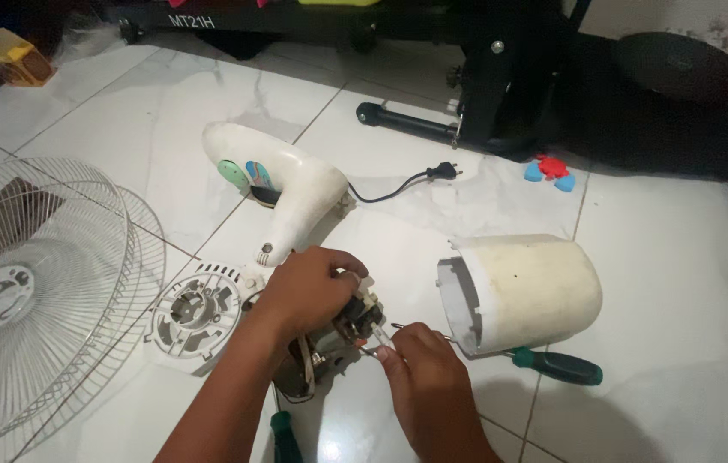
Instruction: The person disassembles an electric fan on a tiled floor, removing the rear housing cover and pulling the motor assembly out of its casing. They then use a screwdriver and a cordless screwdriver to unscrew parts from the motor, working on the fan components one at a time.
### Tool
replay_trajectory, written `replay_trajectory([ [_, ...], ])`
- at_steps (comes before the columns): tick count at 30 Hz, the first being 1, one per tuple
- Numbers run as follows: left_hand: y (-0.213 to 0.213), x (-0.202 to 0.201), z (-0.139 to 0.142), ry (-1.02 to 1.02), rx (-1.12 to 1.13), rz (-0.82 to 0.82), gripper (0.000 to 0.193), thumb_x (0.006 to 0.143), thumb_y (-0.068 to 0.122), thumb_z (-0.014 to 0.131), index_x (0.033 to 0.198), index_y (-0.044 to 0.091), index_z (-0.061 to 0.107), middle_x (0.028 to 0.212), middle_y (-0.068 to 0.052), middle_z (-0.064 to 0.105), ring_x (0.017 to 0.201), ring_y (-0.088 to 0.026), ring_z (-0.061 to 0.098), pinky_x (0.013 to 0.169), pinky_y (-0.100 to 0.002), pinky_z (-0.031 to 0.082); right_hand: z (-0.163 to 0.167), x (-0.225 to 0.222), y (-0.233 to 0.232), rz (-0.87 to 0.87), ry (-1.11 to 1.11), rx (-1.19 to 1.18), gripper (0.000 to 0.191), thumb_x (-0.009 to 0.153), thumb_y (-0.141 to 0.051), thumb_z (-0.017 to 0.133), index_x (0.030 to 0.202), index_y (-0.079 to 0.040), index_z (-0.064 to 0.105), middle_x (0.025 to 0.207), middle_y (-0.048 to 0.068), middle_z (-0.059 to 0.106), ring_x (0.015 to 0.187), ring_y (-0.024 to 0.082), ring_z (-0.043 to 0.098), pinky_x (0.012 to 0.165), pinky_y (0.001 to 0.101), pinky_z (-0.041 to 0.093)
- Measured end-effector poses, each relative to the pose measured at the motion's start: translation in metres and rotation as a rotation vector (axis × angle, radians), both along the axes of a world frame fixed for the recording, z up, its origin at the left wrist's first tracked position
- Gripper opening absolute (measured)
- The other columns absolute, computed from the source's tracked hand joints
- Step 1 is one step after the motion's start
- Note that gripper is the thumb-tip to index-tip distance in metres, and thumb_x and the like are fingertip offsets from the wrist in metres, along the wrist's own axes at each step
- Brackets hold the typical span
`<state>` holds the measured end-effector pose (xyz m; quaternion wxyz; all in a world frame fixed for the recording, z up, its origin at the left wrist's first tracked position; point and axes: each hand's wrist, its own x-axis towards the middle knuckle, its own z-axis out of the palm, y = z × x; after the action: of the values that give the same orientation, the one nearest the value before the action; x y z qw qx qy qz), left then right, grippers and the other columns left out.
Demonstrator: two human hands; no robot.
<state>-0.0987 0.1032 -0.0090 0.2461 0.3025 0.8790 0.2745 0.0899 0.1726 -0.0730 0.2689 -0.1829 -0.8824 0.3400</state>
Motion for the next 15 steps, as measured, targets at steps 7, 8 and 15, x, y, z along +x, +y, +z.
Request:
replay_trajectory([
  [7, -0.004, 0.004, 0.006, -0.067, 0.057, 0.062, 0.034, 0.081, 0.023, 0.064, 0.11, 0.018, 0.081, 0.099, -0.015, 0.08, 0.093, -0.029, 0.077, 0.089, -0.037, 0.057, -0.003, -0.003, 0.003, 0.063, -0.1, -0.016, 0.01, 0.091, -0.012, 0.069, 0.089, -0.003, 0.066, 0.088, 0.009, 0.066, 0.081, 0.026, 0.067, 0.07, 0.0396, 0.053],
  [8, -0.004, 0.004, 0.007, -0.059, 0.071, 0.068, 0.034, 0.081, 0.023, 0.065, 0.11, 0.017, 0.081, 0.101, -0.015, 0.079, 0.093, -0.029, 0.076, 0.089, -0.037, 0.056, -0.002, -0.004, 0.003, 0.04, -0.097, -0.044, 0.011, 0.089, -0.012, 0.071, 0.087, -0.002, 0.066, 0.087, 0.01, 0.066, 0.08, 0.027, 0.067, 0.07, 0.0403, 0.053],
  [15, 0.0, 0.002, 0.002, 0.056, -0.054, 0.065, 0.037, 0.079, 0.033, 0.073, 0.097, 0.001, 0.079, 0.09, -0.023, 0.076, 0.086, -0.036, 0.075, 0.086, -0.041, 0.058, 0.008, -0.002, 0.001, 0.013, -0.052, -0.144, 0.015, 0.087, -0.011, 0.073, 0.081, 0.0, 0.066, 0.083, 0.01, 0.066, 0.077, 0.028, 0.066, 0.069, 0.0408, 0.052],
])
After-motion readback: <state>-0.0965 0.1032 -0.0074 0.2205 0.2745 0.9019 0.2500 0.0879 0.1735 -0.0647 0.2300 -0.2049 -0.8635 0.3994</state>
